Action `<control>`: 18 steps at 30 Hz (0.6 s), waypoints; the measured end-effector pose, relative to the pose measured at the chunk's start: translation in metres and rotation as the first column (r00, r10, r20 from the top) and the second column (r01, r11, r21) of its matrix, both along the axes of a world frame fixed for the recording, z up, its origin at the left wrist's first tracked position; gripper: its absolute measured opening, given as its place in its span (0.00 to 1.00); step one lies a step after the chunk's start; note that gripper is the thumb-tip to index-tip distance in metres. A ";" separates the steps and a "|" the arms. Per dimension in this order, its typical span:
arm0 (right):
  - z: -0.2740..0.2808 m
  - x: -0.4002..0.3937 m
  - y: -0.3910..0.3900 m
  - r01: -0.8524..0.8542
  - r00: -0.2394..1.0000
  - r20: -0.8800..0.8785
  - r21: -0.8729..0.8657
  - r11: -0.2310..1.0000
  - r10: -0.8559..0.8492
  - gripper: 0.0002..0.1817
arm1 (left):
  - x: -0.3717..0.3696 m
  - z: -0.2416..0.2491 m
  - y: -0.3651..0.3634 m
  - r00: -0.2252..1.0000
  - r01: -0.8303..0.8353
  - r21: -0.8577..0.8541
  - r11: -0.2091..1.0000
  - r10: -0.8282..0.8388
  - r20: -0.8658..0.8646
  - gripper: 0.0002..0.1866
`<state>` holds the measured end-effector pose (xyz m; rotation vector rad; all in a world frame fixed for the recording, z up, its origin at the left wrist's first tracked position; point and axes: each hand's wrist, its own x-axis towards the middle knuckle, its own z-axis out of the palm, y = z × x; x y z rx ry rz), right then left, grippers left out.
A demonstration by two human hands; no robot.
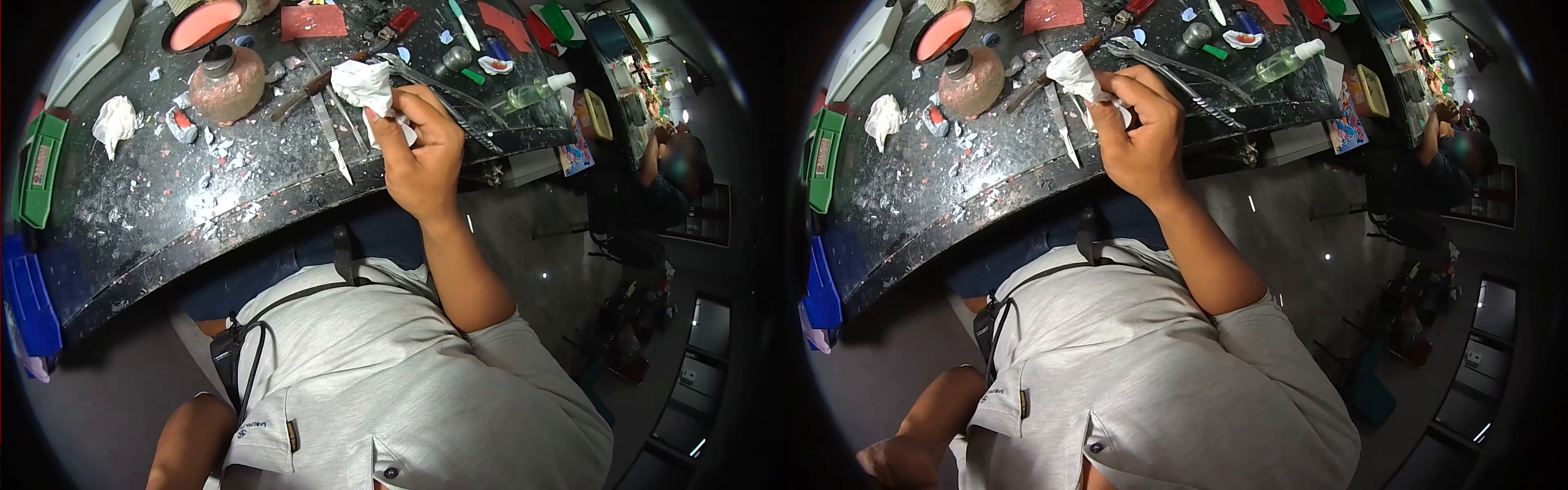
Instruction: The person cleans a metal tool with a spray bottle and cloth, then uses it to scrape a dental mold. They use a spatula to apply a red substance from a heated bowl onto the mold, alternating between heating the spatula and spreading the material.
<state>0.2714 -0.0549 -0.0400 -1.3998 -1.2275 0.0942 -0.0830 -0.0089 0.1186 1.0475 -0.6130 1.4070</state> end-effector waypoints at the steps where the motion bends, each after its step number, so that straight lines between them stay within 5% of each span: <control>1: 0.000 0.000 0.000 0.011 1.000 -0.010 -0.008 1.000 -0.011 0.08 | 0.004 0.000 0.003 0.999 0.041 -0.008 0.999 -0.041 0.000 0.13; 18: -0.001 0.000 0.001 0.021 1.000 -0.004 -0.012 1.000 -0.021 0.10 | 0.007 -0.001 0.011 0.988 0.153 -0.015 0.988 -0.153 0.004 0.10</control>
